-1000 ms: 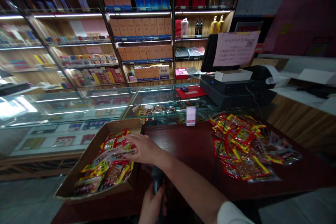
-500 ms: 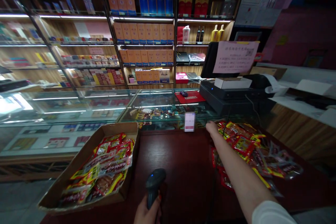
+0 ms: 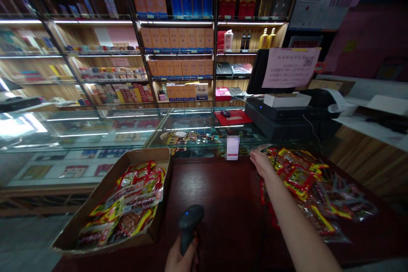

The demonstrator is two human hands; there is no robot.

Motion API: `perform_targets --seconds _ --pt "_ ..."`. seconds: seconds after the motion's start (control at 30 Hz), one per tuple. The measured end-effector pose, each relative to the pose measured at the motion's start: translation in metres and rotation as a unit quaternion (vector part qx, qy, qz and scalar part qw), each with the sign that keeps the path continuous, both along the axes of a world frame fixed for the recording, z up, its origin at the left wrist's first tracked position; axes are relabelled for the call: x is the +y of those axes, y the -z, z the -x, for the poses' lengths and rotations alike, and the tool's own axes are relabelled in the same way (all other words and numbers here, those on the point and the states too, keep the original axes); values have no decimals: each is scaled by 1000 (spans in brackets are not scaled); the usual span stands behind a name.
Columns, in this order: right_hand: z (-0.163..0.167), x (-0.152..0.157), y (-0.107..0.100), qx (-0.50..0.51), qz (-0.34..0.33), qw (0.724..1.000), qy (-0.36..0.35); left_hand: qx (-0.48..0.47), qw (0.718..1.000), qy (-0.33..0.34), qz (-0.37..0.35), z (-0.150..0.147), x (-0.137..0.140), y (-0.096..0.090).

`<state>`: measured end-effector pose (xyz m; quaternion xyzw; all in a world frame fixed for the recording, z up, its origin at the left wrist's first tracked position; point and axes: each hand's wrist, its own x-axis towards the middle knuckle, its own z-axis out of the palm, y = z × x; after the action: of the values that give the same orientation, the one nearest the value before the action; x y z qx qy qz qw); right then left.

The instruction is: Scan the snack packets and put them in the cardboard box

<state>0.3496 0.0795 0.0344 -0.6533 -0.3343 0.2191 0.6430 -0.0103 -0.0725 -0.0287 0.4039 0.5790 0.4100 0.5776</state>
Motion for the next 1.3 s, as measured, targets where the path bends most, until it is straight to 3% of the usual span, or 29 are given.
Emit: perform_targets --seconds 0.13,0.23,0.3,0.47,0.67,1.03,1.3 --pt "60 -65 42 110 -11 990 -87 -1 1000 -8 4 -3 -4 -8" --pt "99 -103 74 112 19 989 -97 -7 1000 4 7 -3 -4 -11" --pt "115 -113 83 90 36 990 -98 -10 1000 16 9 -1 -4 -11" --pt "123 -110 73 -60 64 982 -164 -19 999 31 9 3 -8 -7" --pt "123 -112 67 -226 61 957 -171 -26 998 63 -3 8 -21 -6" --pt "122 -112 72 -202 71 964 -156 20 994 98 -31 4 -16 -37" --pt "122 -111 76 -197 76 966 -152 31 993 112 -35 5 -15 -43"
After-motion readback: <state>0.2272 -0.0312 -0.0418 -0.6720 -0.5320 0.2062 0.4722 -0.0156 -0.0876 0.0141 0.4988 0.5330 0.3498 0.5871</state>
